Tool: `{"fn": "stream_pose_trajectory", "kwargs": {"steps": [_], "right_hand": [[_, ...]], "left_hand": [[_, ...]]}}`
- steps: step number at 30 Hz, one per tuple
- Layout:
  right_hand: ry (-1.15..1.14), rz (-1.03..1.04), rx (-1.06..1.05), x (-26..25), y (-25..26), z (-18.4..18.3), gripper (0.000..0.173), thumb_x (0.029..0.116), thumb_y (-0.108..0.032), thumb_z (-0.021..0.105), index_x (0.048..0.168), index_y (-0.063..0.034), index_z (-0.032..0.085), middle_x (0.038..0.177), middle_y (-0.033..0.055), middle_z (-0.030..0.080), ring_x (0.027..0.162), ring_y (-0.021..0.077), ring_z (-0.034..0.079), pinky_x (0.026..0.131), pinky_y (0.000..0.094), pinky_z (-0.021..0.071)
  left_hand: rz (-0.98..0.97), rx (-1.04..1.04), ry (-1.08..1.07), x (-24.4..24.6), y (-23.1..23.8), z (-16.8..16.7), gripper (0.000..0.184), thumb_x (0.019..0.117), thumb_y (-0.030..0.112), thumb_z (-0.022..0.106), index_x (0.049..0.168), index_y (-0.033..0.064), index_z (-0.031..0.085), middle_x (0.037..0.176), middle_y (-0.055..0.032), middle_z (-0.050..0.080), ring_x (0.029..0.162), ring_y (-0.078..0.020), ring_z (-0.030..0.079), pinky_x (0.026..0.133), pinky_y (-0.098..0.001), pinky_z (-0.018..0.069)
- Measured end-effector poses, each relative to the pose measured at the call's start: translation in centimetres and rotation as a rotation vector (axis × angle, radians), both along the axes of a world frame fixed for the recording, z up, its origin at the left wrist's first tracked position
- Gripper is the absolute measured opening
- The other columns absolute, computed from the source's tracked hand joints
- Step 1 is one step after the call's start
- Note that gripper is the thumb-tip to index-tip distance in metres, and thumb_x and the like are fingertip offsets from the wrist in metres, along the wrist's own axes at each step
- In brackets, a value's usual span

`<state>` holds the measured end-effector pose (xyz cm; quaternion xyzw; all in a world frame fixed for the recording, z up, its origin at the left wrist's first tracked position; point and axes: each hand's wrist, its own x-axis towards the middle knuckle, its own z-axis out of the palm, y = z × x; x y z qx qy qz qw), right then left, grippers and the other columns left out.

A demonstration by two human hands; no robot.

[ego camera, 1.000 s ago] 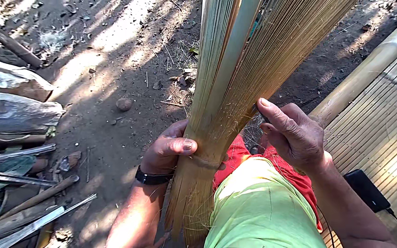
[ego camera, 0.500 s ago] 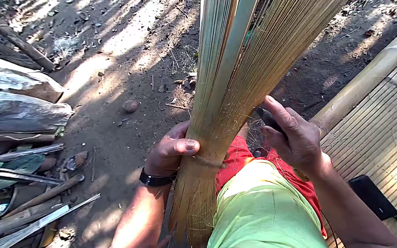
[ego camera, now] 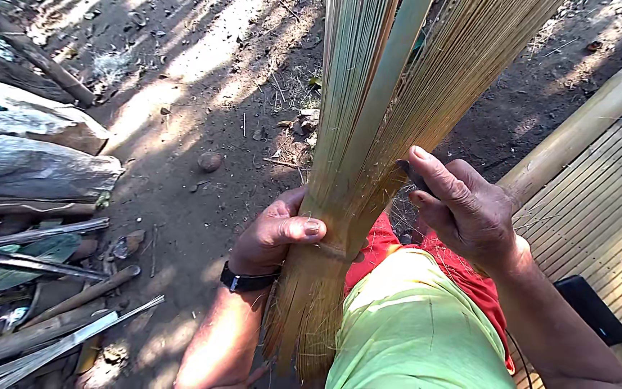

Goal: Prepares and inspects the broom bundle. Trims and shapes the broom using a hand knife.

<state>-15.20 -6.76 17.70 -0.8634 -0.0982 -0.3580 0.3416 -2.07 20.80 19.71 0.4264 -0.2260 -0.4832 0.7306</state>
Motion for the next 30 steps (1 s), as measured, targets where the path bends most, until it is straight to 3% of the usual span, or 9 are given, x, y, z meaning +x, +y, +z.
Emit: {"fn": "stream_pose_trajectory", "kwargs": {"steps": [3, 5, 7, 9, 12, 13, 19, 30], "right_hand": [[0.008, 0.006, 0.031, -0.2, -0.4, 0.5, 0.048, 0.1028, -0.022, 0.061, 0.150, -0.0260, 0.056, 0.093, 0.0041, 0.059, 0.068, 0.0107, 0.056, 0.053, 0.0277, 0.0477], [-0.020, 0.012, 0.205, -1.0, -1.6, 0.9, 0.044, 0.1053, -0.022, 0.057, 0.149, -0.0220, 0.056, 0.096, 0.0029, 0.065, 0.068, 0.0101, 0.059, 0.054, 0.0293, 0.0515], [-0.096, -0.048, 0.441, -2.2, -3.2, 1.0, 0.046, 0.1077, -0.022, 0.050, 0.153, -0.0174, 0.049, 0.090, -0.0002, 0.064, 0.057, 0.0095, 0.054, 0.045, 0.0287, 0.0488], [-0.127, -0.140, 0.514, -2.9, -4.4, 0.8, 0.050, 0.1101, -0.028, 0.045, 0.159, -0.0169, 0.038, 0.085, -0.0021, 0.058, 0.055, 0.0101, 0.049, 0.044, 0.0288, 0.0464], [-0.013, -0.114, 0.371, -3.0, -3.1, -0.6, 0.054, 0.1091, -0.029, 0.048, 0.162, -0.0282, 0.034, 0.094, -0.0004, 0.062, 0.060, 0.0102, 0.055, 0.046, 0.0307, 0.0512], [0.030, -0.078, 0.311, -2.8, -2.3, -1.1, 0.057, 0.1080, -0.031, 0.050, 0.162, -0.0297, 0.033, 0.098, -0.0006, 0.062, 0.065, 0.0092, 0.058, 0.052, 0.0305, 0.0537], [-0.010, 0.046, 0.176, -1.0, 0.5, -2.0, 0.059, 0.1031, -0.024, 0.061, 0.159, -0.0191, 0.041, 0.100, 0.0041, 0.061, 0.070, 0.0087, 0.059, 0.056, 0.0279, 0.0548], [-0.041, 0.010, 0.113, -1.0, -0.1, -0.5, 0.047, 0.1033, -0.021, 0.059, 0.151, -0.0208, 0.055, 0.094, 0.0039, 0.058, 0.070, 0.0094, 0.056, 0.054, 0.0256, 0.0491]], "left_hand": [[-0.012, 0.022, 0.015, 0.0, -0.1, -0.1, 0.044, 0.0911, 0.017, 0.070, 0.132, 0.0045, 0.060, 0.108, -0.0226, 0.070, 0.093, -0.0348, 0.074, 0.076, -0.0561, 0.0636], [-0.011, 0.005, 0.041, 0.0, 0.1, -0.3, 0.044, 0.0928, 0.017, 0.069, 0.134, 0.0047, 0.059, 0.112, -0.0261, 0.069, 0.096, -0.0411, 0.073, 0.077, -0.0613, 0.0625], [-0.005, -0.022, 0.059, 0.2, 0.4, -0.5, 0.045, 0.0942, 0.019, 0.067, 0.135, 0.0036, 0.057, 0.114, -0.0297, 0.068, 0.098, -0.0463, 0.071, 0.078, -0.0652, 0.0612], [-0.013, -0.040, 0.069, 0.3, 0.8, -0.7, 0.046, 0.0952, 0.020, 0.066, 0.137, 0.0037, 0.056, 0.115, -0.0311, 0.067, 0.099, -0.0476, 0.071, 0.078, -0.0656, 0.0608], [-0.008, -0.034, 0.058, 0.4, 0.8, -0.5, 0.047, 0.0949, 0.022, 0.067, 0.137, 0.0045, 0.056, 0.115, -0.0307, 0.067, 0.098, -0.0470, 0.071, 0.077, -0.0648, 0.0614], [-0.004, -0.025, 0.045, 0.4, 0.7, -0.5, 0.048, 0.0945, 0.023, 0.068, 0.137, 0.0052, 0.056, 0.114, -0.0295, 0.068, 0.097, -0.0454, 0.072, 0.077, -0.0634, 0.0618], [-0.024, -0.022, 0.008, -0.1, 0.3, 0.1, 0.048, 0.0931, 0.026, 0.069, 0.135, 0.0062, 0.058, 0.111, -0.0262, 0.070, 0.093, -0.0407, 0.074, 0.074, -0.0586, 0.0636], [-0.043, -0.052, 0.045, 0.0, 0.1, -0.2, 0.049, 0.0932, 0.023, 0.069, 0.137, 0.0049, 0.056, 0.114, -0.0265, 0.069, 0.095, -0.0408, 0.073, 0.076, -0.0596, 0.0628]]}}
